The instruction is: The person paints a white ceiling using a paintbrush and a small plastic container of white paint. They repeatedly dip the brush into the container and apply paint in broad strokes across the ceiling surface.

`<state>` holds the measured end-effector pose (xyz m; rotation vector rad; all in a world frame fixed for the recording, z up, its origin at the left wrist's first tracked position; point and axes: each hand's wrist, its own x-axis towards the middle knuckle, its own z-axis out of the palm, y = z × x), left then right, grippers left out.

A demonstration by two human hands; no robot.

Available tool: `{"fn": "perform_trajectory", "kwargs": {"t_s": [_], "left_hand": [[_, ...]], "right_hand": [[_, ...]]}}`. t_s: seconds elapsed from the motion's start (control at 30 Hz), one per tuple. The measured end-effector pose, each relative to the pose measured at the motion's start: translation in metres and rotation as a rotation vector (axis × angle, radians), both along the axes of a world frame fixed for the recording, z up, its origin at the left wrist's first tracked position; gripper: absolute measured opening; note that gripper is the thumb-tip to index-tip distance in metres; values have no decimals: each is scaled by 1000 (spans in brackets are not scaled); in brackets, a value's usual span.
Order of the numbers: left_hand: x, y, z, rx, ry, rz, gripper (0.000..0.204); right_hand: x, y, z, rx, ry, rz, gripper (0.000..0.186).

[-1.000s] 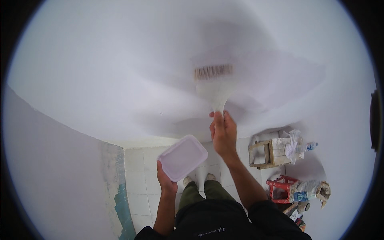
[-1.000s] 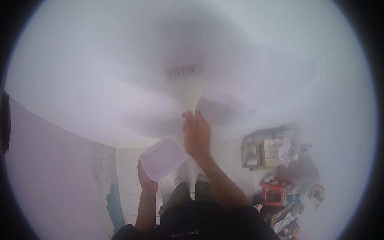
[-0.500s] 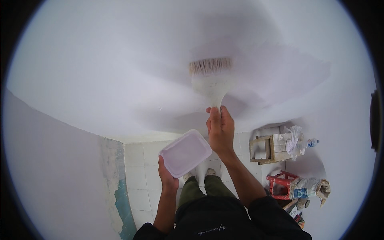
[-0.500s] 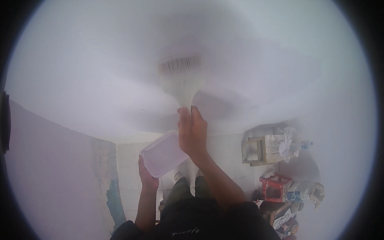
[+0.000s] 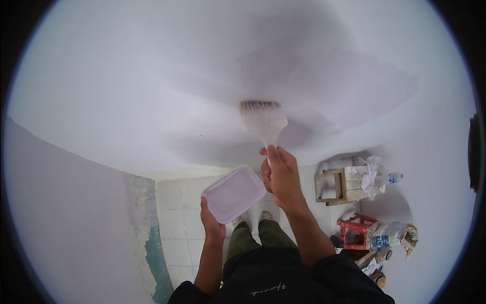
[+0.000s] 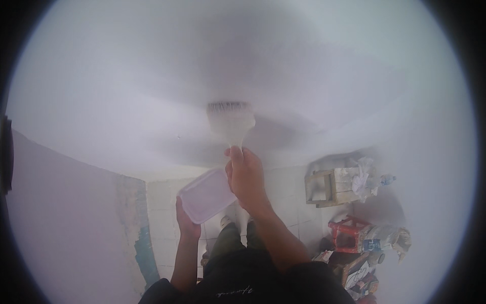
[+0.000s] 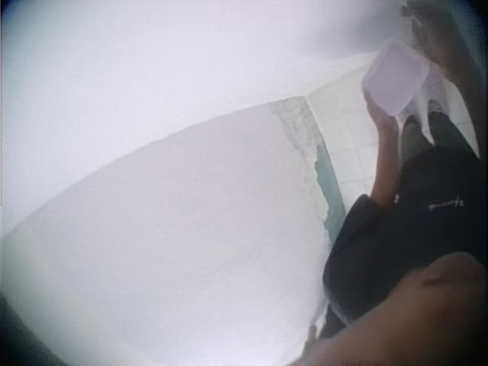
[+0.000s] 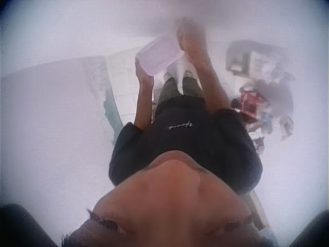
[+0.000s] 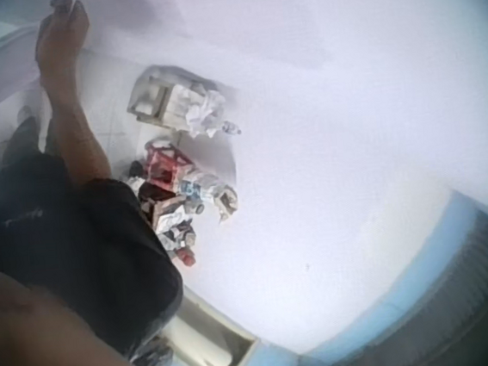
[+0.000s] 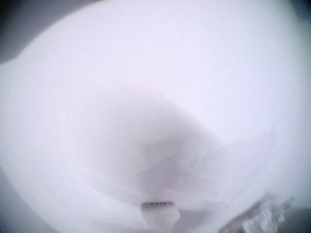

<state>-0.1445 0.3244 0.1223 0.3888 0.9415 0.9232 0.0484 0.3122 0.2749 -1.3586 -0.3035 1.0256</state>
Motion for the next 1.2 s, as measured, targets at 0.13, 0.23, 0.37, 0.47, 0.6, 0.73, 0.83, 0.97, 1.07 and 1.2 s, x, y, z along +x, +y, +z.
{"fn": "perform_trajectory", "kwargs": {"t_s": [0.13,0.23,0.37,0.47,0.6,0.73,0.83,0.97,1.07,1.2], "left_hand": [[4,3,3,5,-35,-5,59],[4,3,5,13,-42,1,59],[4,2,7,-3,-11,4,60],[2,2,3,2,-4,8,60],[-2,1,4,-3,14,31,60],[-3,2,6,19,20,2,58],[7,3,15,54,2,-32,58],[16,5,16,72,-11,-61,57],[23,7,24,78,-24,-77,57],[27,7,26,107,-19,-104,57]], "right_hand": [[0,-1,45,96,-240,-29,32],[5,5,53,162,-412,-116,33],[22,14,-7,129,-477,-177,32],[22,10,-94,13,-516,-183,32],[14,0,-130,-174,-401,-128,39],[8,-10,-79,-108,-289,-116,37],[19,-6,-26,14,-274,-79,32],[22,-3,31,107,-266,-53,31],[29,0,64,172,-317,-47,31],[28,1,37,129,-437,-109,33]]}}
